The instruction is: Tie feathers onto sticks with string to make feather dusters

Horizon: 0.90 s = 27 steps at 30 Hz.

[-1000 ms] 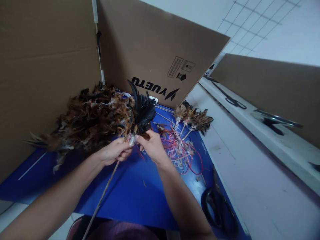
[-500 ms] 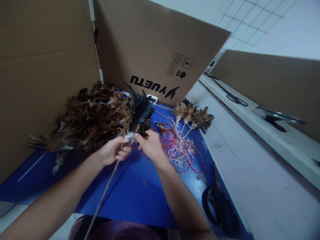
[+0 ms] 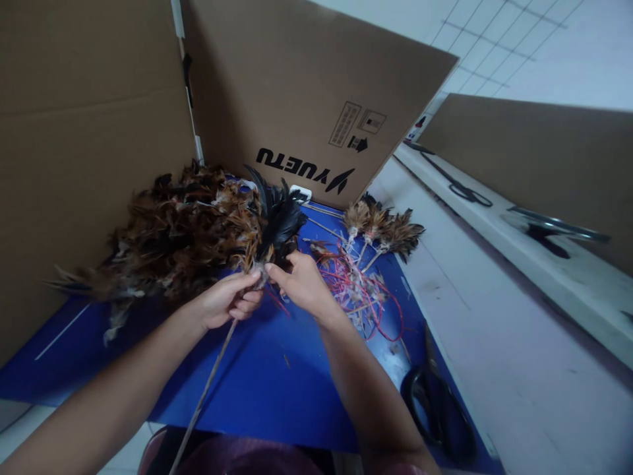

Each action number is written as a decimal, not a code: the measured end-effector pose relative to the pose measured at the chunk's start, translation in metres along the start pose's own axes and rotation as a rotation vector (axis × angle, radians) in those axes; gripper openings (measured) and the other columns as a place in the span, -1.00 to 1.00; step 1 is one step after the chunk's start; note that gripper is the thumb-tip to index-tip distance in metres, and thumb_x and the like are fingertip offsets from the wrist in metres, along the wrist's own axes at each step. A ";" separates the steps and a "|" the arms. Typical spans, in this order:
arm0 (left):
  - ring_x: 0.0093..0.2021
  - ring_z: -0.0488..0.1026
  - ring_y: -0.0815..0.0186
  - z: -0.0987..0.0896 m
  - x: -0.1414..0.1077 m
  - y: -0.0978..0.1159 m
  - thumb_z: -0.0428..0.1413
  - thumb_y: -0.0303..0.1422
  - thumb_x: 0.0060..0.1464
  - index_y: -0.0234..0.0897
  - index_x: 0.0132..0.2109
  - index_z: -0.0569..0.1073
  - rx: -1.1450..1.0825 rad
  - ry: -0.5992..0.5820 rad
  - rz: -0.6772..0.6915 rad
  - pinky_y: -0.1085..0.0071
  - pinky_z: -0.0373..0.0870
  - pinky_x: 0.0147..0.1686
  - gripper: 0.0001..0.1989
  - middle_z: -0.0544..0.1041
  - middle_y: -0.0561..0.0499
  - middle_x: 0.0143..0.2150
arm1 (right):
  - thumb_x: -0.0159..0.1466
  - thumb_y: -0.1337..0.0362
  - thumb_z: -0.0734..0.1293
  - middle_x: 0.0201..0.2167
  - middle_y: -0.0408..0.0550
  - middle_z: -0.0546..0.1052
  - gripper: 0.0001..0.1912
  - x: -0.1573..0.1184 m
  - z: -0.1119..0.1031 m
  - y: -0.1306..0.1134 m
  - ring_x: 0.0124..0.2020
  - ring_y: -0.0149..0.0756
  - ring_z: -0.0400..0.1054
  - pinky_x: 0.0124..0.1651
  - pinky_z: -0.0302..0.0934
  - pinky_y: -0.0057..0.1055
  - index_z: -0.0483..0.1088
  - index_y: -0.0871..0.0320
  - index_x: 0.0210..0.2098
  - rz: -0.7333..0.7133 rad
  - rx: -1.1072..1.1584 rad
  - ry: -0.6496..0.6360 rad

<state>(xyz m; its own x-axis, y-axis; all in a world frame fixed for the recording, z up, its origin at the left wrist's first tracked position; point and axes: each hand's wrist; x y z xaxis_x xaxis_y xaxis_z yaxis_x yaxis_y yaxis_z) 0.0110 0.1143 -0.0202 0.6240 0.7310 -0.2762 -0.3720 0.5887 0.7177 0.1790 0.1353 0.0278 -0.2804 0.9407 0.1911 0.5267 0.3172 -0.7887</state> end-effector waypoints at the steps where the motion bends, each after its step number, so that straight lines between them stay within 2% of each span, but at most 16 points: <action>1: -0.66 -0.16 0.58 0.000 0.000 -0.001 0.15 -0.12 0.05 -0.24 -0.31 0.19 0.018 0.010 0.005 0.67 -0.25 -0.74 -0.66 0.03 0.22 -0.58 | 0.17 0.25 0.30 -0.53 -0.12 0.48 -0.86 0.000 -0.002 -0.002 -0.47 -0.37 0.35 -0.41 0.19 -0.48 0.44 0.20 -0.42 -0.016 -0.040 0.004; 7: -0.65 -0.18 0.59 0.003 0.000 -0.001 0.21 -0.12 0.00 -0.23 -0.35 0.14 0.008 -0.012 0.008 0.68 -0.24 -0.74 -0.59 0.00 0.24 -0.58 | 0.17 0.27 0.31 -0.49 -0.11 0.48 -0.87 0.000 -0.007 -0.013 -0.45 -0.38 0.29 -0.36 0.14 -0.45 0.44 0.21 -0.44 -0.060 -0.202 0.027; 11: -0.65 -0.17 0.58 0.005 0.001 -0.002 0.21 -0.14 0.01 -0.24 -0.37 0.15 -0.020 -0.025 0.011 0.69 -0.22 -0.74 -0.60 -0.03 0.24 -0.58 | 0.16 0.27 0.31 -0.50 -0.13 0.48 -0.88 0.000 -0.005 -0.011 -0.50 -0.39 0.27 -0.37 0.16 -0.43 0.44 0.19 -0.41 -0.064 -0.169 0.022; 16: -0.65 -0.19 0.58 0.005 0.003 -0.004 0.22 -0.17 0.01 -0.24 -0.37 0.14 -0.041 -0.018 0.059 0.70 -0.22 -0.74 -0.61 -0.07 0.25 -0.58 | 0.15 0.26 0.33 -0.53 -0.18 0.47 -0.87 0.001 0.003 0.002 -0.49 -0.37 0.33 -0.36 0.23 -0.42 0.42 0.15 -0.29 -0.057 0.045 0.049; 19: -0.65 -0.20 0.58 0.006 0.003 -0.004 0.23 -0.16 0.00 -0.23 -0.36 0.14 -0.040 0.000 0.071 0.70 -0.22 -0.75 -0.60 -0.07 0.26 -0.58 | 0.15 0.24 0.35 -0.47 -0.18 0.48 -0.84 -0.001 0.005 0.009 -0.44 -0.38 0.37 -0.38 0.27 -0.45 0.36 0.12 -0.27 -0.029 0.225 0.054; 24: -0.65 -0.20 0.59 0.006 0.002 -0.003 0.24 -0.17 -0.02 -0.24 -0.33 0.18 -0.027 0.018 0.076 0.70 -0.23 -0.75 -0.62 -0.05 0.26 -0.58 | 0.10 0.22 0.38 -0.43 -0.21 0.44 -0.71 -0.007 0.002 0.013 -0.50 -0.43 0.39 -0.57 0.22 -0.56 0.26 0.09 -0.23 0.065 0.502 0.031; 27: -0.65 -0.20 0.59 0.006 0.001 -0.001 0.22 -0.17 0.01 -0.25 -0.39 0.15 -0.006 0.023 0.091 0.70 -0.22 -0.75 -0.61 -0.03 0.25 -0.58 | 0.06 0.19 0.41 -0.39 -0.19 0.43 -0.60 -0.011 -0.005 0.018 -0.51 -0.42 0.41 -0.63 0.19 -0.58 0.24 0.10 -0.16 0.122 0.571 0.083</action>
<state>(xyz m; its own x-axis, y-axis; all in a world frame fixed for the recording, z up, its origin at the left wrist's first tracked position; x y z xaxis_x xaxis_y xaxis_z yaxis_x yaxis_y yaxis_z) 0.0157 0.1121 -0.0176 0.5715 0.7892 -0.2248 -0.4304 0.5215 0.7367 0.1952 0.1316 0.0143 -0.1695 0.9798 0.1061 0.0294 0.1126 -0.9932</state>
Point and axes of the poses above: each hand's wrist, its own x-axis towards the middle knuckle, its own z-axis out of the palm, y = z × x
